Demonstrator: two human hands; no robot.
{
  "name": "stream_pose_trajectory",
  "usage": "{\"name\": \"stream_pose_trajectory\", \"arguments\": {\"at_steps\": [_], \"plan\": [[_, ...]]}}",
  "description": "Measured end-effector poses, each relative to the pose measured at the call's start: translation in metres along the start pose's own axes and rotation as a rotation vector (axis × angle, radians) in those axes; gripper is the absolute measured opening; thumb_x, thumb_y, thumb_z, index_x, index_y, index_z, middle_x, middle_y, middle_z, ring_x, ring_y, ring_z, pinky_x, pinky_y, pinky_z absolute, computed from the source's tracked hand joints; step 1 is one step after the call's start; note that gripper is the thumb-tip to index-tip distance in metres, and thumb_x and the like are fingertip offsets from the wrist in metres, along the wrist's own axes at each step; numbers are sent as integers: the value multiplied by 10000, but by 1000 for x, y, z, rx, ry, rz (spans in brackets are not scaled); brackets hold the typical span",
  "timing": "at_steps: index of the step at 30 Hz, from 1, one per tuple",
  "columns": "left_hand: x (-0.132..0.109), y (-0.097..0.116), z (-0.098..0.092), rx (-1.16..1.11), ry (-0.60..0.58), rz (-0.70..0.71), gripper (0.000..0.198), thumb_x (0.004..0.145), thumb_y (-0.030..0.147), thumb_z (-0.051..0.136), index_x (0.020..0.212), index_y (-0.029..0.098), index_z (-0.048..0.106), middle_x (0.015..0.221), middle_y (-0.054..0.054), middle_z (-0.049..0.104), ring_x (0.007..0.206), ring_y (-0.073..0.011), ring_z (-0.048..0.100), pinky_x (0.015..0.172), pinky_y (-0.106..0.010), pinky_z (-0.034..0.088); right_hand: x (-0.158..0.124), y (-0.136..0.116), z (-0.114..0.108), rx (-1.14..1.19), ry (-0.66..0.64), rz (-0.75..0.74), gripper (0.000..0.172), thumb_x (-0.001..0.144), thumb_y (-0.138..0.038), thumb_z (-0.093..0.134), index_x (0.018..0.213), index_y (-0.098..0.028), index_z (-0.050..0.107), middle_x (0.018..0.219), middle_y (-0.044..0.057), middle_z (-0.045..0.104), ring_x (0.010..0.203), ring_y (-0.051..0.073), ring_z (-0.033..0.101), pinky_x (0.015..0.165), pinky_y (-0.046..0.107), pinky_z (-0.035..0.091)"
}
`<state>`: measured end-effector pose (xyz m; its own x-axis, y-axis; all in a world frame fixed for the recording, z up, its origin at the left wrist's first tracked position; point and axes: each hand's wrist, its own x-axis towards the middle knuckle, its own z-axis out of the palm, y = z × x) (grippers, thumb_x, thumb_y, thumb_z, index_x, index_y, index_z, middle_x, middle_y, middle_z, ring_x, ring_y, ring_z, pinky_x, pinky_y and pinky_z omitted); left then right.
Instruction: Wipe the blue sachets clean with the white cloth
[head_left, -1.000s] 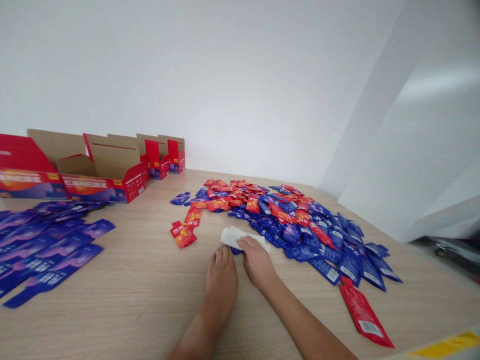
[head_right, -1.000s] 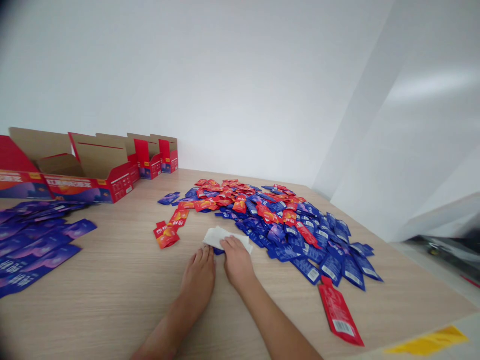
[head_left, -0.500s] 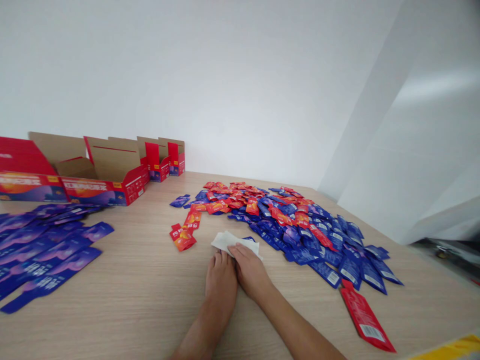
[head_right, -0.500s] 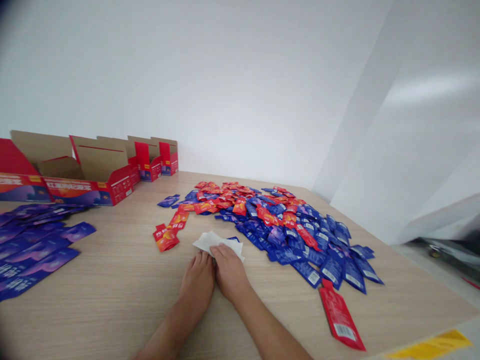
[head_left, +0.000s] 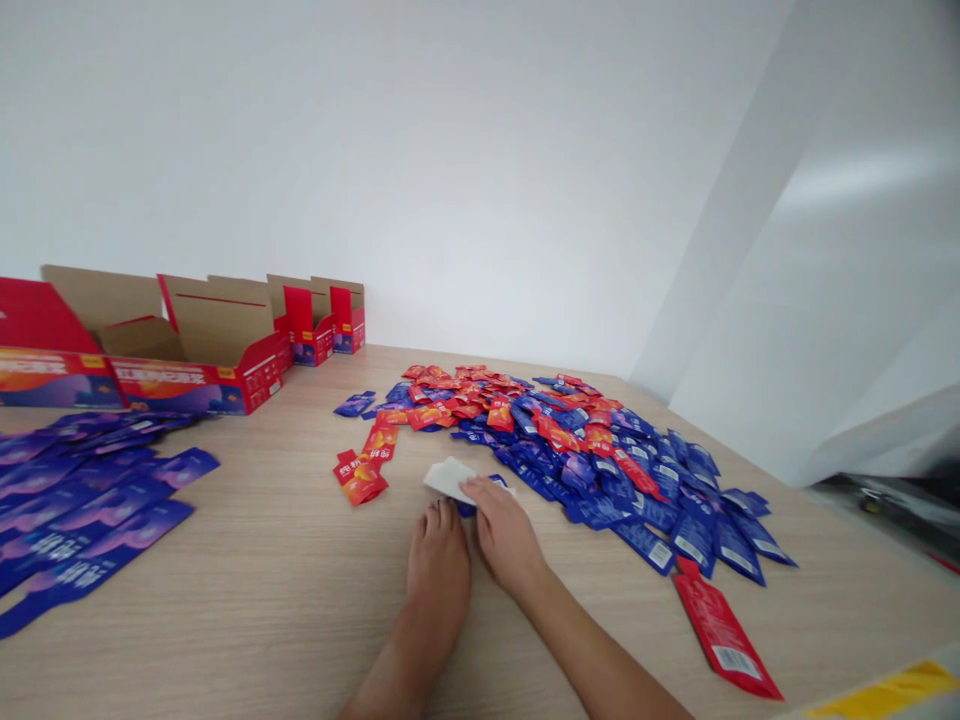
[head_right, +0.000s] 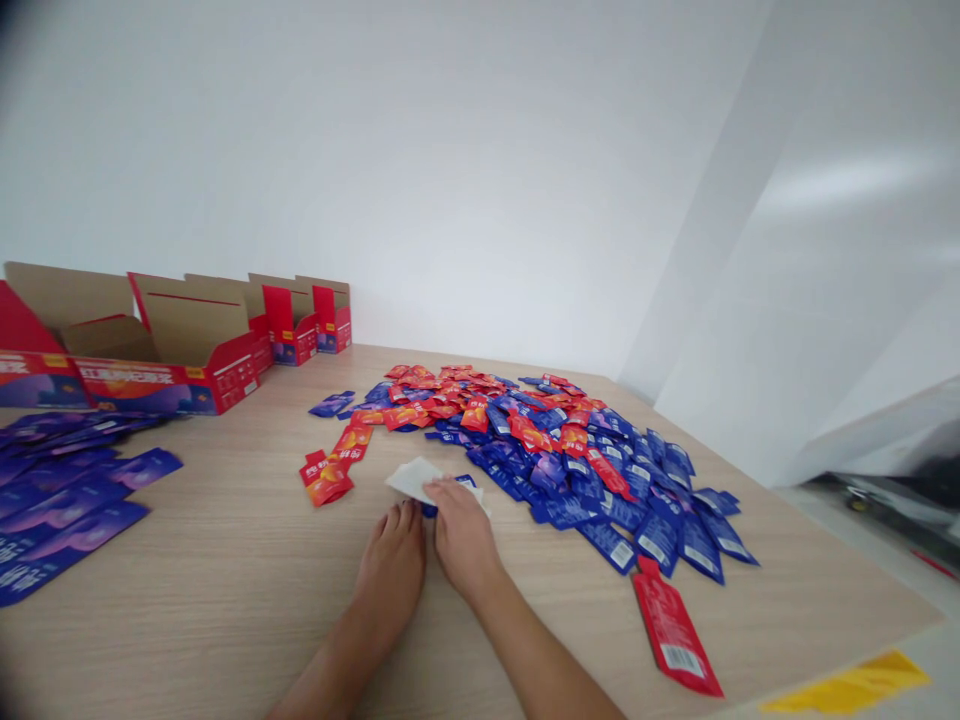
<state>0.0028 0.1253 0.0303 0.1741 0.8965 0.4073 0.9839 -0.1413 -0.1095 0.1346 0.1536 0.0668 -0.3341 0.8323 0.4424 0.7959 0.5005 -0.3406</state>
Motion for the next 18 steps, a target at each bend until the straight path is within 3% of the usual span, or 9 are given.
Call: {"name": "stream_pose_trajectory", "arguments": {"at_steps": [3,8,12,18], "plan": [[0,0,1,0,-4,8,440,955,398,684,1345,206,613,1405,-108,631,1269,-285,621,1060,-558,543,4,-6,7,5,-53,-38,578,892,6,478,1357,-230,727,1408,55,721,1361,180,624,1209,336,430],[-4,-1,4,-7,-12,12,465,952,401,686,1367,211,601,1471,-116,591,1312,-299,595,1083,-574,525,-4,23,-8,-63,10,132,580,867,39,455,1336,-157,736,1365,151,730,1307,243,664,1164,372,471],[-4,-1,3,-14,-9,6,462,951,402,686,1363,211,603,1464,-115,594,1304,-296,598,1078,-569,528,-9,33,-19,-92,64,217,582,893,26,404,1331,-163,737,1282,146,765,1229,239,710,1119,363,509],[0,2,0,-17,3,-7,447,952,399,686,1349,208,611,1433,-111,613,1288,-291,608,1072,-566,533,2,-2,-1,-19,-43,-15,595,918,3,443,1392,-244,704,1462,27,684,1400,158,586,1223,301,398]]}}
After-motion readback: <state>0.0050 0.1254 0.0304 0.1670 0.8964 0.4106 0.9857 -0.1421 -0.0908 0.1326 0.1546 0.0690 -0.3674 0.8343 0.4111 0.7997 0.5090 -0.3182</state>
